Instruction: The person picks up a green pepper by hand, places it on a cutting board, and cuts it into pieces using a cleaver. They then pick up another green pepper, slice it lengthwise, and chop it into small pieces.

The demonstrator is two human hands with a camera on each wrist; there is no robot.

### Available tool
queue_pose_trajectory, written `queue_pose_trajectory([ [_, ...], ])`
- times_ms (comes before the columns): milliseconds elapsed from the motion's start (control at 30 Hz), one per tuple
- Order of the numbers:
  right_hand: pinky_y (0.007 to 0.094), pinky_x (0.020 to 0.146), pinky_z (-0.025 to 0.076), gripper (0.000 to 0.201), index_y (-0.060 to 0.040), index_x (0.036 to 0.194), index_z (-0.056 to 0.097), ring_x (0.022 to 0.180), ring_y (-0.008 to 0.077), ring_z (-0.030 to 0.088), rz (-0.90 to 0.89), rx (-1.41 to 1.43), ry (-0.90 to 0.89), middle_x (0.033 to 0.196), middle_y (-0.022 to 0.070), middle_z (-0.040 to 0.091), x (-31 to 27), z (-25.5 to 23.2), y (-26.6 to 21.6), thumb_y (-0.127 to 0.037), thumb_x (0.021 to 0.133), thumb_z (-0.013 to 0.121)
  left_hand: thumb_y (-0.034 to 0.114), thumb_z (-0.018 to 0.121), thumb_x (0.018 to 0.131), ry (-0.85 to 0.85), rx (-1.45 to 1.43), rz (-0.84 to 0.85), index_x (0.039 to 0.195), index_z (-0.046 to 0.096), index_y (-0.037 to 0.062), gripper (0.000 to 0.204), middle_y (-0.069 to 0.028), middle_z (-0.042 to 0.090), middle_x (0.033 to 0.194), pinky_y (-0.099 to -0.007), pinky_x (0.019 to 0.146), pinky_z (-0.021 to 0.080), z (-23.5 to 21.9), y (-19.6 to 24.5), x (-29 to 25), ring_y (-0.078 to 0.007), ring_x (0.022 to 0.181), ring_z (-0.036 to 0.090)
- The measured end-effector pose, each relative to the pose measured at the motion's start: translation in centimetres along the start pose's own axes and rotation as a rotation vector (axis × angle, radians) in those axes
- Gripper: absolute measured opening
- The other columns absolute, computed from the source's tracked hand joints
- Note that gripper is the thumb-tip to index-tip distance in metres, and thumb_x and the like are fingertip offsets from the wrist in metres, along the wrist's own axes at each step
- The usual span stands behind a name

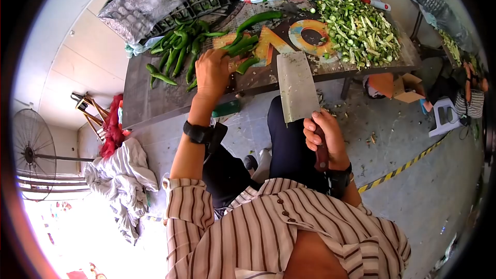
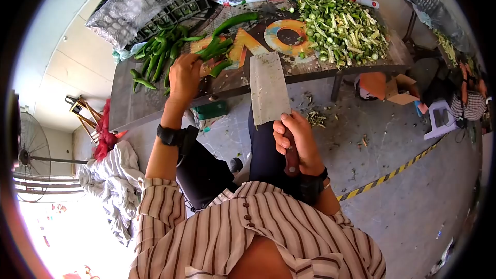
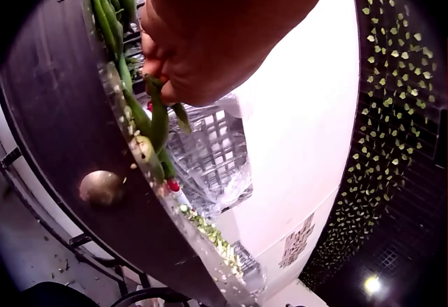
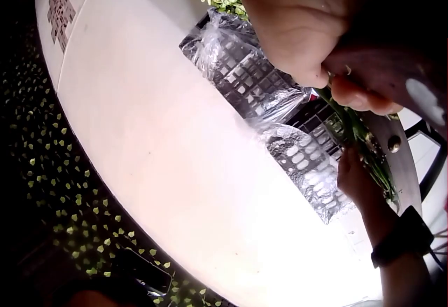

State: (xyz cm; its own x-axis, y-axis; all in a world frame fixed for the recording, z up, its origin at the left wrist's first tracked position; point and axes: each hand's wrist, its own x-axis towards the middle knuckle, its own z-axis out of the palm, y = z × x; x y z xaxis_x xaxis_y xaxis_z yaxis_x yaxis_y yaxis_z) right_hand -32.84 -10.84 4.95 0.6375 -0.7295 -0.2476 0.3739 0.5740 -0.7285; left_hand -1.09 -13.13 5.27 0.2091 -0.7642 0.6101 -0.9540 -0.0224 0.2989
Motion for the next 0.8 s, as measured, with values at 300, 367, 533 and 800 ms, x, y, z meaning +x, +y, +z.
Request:
queue_pose_trajectory([
  [300, 0.0223, 0.042, 0.04, 0.017, -0.0051, 0.101, 0.048, 0.048, 0.0045, 0.042, -0.008, -0.001, 0.001, 0.077, -0.0007, 0.048, 0.3, 0.2, 0.1, -0.022, 0.099, 0.048, 0.015, 0.064, 0.088, 0.031, -0.132, -0.177, 0.102, 0.065, 0.0026, 0.019, -0.0144, 0.067, 0.087, -0.0354, 0.069, 0.049, -4.0, -0.3, -1.7, -0.0277, 0.076, 0.064],
  [367, 0.0223, 0.042, 0.04, 0.017, -0.0052, 0.101, 0.048, 0.048, 0.0045, 0.042, -0.01, 0.002, 0.001, 0.077, -0.0007, 0.048, 0.4, 0.1, 0.1, -0.022, 0.099, 0.048, 0.015, 0.063, 0.089, -0.02, -0.136, -0.226, 0.104, 0.064, 0.0009, 0.021, -0.0155, 0.068, 0.088, -0.0349, 0.068, 0.05, -4.1, -0.6, -3.0, -0.0278, 0.073, 0.065],
  [533, 0.0197, 0.04, 0.038, 0.018, -0.0066, 0.103, 0.047, 0.047, 0.0023, 0.039, -0.022, -0.029, -0.01, 0.077, -0.0021, 0.047, 0.5, -0.1, 0.4, -0.024, 0.1, 0.048, 0.012, 0.062, 0.087, -0.073, -0.198, -0.297, 0.1, 0.064, 0.0026, 0.016, -0.0193, 0.067, 0.09, -0.0417, 0.071, 0.05, -3.9, -1.0, -4.5, -0.0379, 0.081, 0.065],
  [800, 0.0198, 0.04, 0.038, 0.018, -0.0059, 0.103, 0.047, 0.047, 0.0025, 0.039, -0.018, -0.033, -0.002, 0.077, -0.002, 0.047, 0.6, -0.1, 0.4, -0.024, 0.101, 0.047, 0.003, 0.064, 0.086, 0.26, -0.167, -0.127, 0.104, 0.066, 0.001, 0.018, -0.0122, 0.069, 0.088, -0.028, 0.071, 0.051, -7.1, 0.2, -1.0, -0.0186, 0.075, 0.066],
])
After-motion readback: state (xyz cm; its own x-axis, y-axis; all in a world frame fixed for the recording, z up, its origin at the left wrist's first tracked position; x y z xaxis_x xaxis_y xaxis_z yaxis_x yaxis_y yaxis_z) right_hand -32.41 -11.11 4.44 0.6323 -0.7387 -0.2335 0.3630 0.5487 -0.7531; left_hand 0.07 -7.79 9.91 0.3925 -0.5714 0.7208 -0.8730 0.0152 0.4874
